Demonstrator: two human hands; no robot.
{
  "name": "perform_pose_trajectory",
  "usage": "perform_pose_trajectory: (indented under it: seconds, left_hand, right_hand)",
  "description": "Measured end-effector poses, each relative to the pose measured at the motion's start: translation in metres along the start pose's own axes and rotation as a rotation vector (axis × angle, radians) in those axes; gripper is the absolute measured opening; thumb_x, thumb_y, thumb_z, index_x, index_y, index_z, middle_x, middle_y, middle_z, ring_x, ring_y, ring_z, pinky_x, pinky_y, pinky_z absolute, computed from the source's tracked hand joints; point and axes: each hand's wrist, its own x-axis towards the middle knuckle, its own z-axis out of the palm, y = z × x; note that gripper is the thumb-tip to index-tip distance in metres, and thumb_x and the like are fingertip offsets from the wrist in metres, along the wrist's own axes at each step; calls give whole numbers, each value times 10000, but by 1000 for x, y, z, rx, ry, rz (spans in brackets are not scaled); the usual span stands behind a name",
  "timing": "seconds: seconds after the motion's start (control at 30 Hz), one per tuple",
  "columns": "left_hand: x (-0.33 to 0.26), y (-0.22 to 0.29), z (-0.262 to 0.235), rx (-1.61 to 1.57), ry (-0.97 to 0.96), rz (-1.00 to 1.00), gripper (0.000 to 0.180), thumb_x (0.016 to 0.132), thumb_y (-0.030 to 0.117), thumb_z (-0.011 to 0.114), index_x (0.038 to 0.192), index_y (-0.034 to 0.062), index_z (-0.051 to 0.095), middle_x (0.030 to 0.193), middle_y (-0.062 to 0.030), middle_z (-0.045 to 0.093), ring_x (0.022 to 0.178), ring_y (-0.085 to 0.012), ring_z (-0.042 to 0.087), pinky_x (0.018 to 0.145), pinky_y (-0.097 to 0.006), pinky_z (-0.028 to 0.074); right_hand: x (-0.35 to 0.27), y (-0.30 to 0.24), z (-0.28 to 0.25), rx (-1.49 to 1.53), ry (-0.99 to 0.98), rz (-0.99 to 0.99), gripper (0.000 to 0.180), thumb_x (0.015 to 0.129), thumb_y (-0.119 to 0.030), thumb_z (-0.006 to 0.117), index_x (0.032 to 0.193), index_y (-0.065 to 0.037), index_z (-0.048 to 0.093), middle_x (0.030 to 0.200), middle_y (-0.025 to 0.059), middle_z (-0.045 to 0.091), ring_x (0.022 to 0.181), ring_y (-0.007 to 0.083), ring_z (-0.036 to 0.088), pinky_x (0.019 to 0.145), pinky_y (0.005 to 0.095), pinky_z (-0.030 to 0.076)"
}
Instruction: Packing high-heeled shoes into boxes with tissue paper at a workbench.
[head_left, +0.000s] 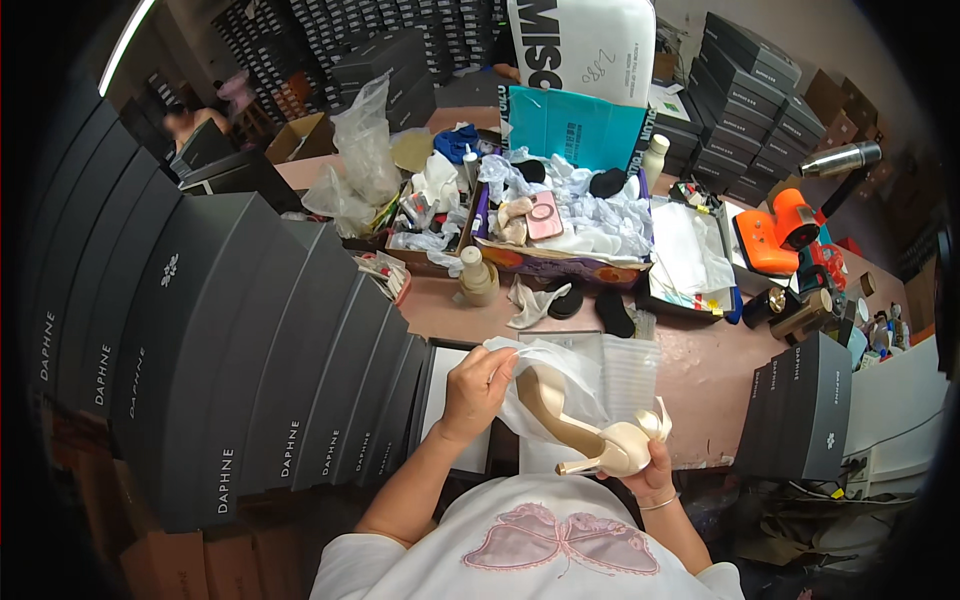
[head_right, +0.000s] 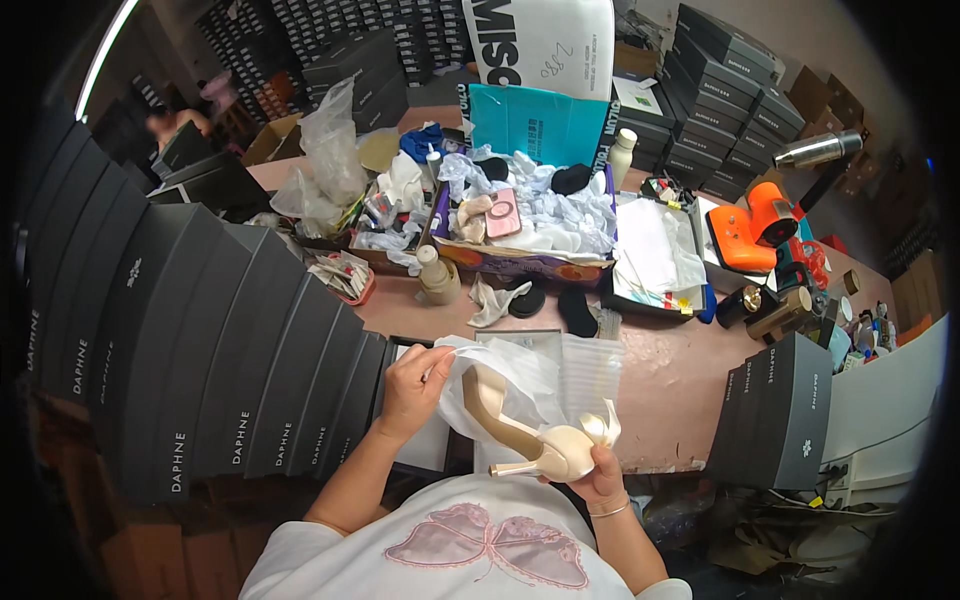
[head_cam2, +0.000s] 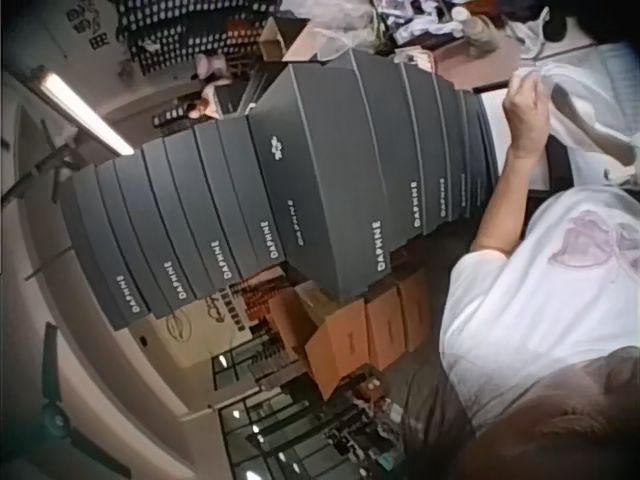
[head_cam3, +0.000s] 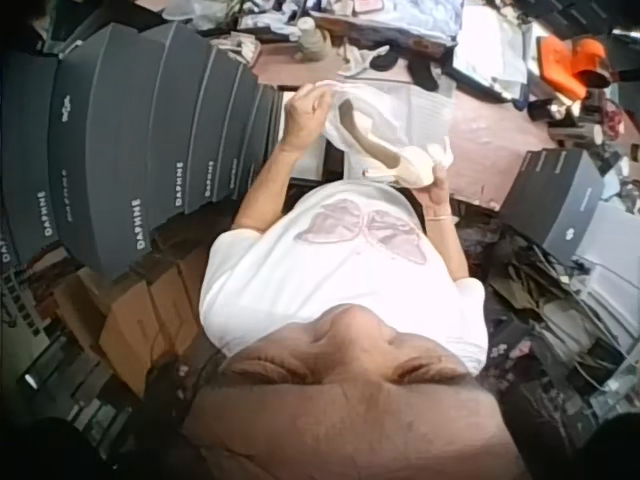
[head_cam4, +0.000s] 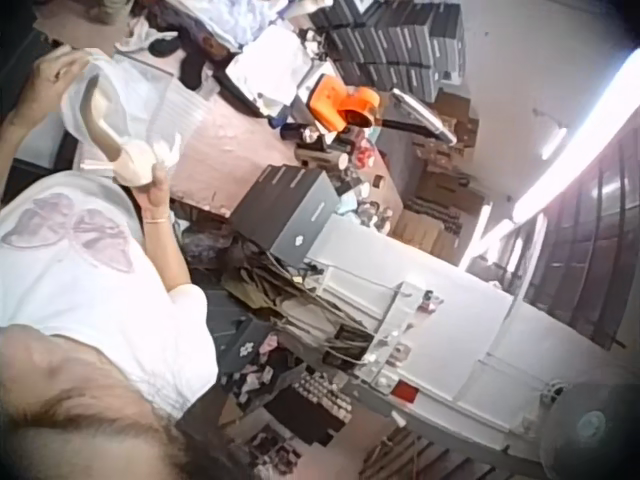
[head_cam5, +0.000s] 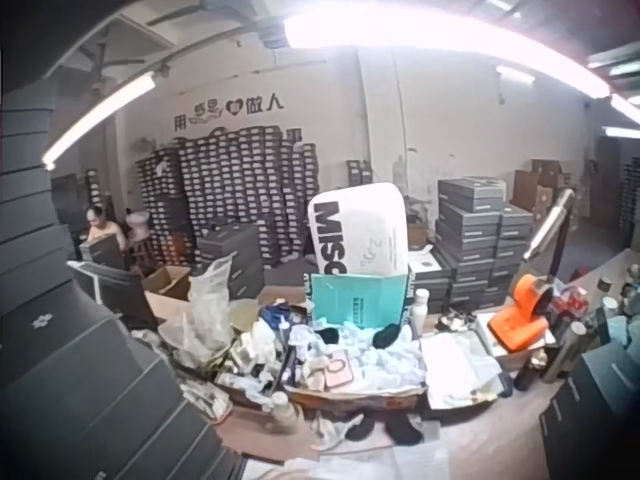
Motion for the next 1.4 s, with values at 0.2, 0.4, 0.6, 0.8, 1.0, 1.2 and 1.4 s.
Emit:
perform_pose_trajectory:
  seconds: [0.2, 0.4, 0.6, 0.8, 1.0, 1.2, 1.4]
  left_hand:
    - [-9, 7, 10, -38, -41, -77, 157, 868, 120, 654, 965, 0, 684, 711, -101, 579, 592, -207, 545, 540, -304, 434]
    - [-9, 12, 1, 207, 54, 189, 261, 801, 59, 691, 1062, 46, 687, 798, -64, 524, 727, -228, 517, 609, -334, 444]
    - [-23, 46, 7, -53, -78, 394, 312, 760, 26, 702, 1071, 49, 691, 725, -41, 504, 581, -189, 498, 494, -302, 419]
    - [-63, 48, 42, -208, -276, 468, 351, 754, 8, 693, 1103, 7, 658, 716, -55, 520, 588, -188, 557, 515, -293, 453]
    - [-77, 60, 57, -343, -283, 397, 364, 745, 7, 696, 1105, 9, 640, 806, -84, 590, 638, -220, 601, 555, -314, 486]
    - [-106, 28, 15, -403, -367, 23, 637, 812, 330, 736, 1314, 46, 466, 1133, -139, 582, 991, -261, 616, 823, -359, 517]
    - [-109, -25, 13, -1261, -124, -1258, 613, 858, 207, 679, 1360, 35, 372, 1238, -132, 527, 1143, -260, 534, 953, -419, 461]
  right_hand:
    - [-11, 4, -11, 115, 3, -8, 700, 767, -334, 709, 1301, 33, 444, 1242, 261, 535, 1104, 399, 570, 821, 634, 501]
    - [-2, -5, 19, -29, 63, 14, 700, 774, -332, 713, 1310, 25, 437, 1264, 247, 519, 1128, 393, 554, 849, 611, 499]
    - [37, 6, 116, -55, 360, -256, 550, 848, -275, 645, 1301, -32, 448, 1302, 158, 505, 1196, 301, 511, 1009, 525, 418]
    - [61, 42, 28, -668, 324, -327, 428, 901, -202, 588, 1270, -18, 471, 1245, 121, 547, 1127, 254, 550, 931, 385, 468]
    - [64, 40, 73, -510, 317, -368, 387, 923, -256, 560, 1241, -40, 516, 1181, 129, 587, 1074, 285, 574, 902, 405, 470]
    - [79, 52, 25, -1174, 220, -365, 392, 922, -281, 564, 1238, -53, 522, 1174, 130, 590, 1065, 295, 577, 895, 400, 474]
    - [68, 94, 34, -1758, -325, -411, 401, 914, -316, 578, 1226, -68, 535, 1169, 129, 592, 1063, 302, 574, 890, 385, 477]
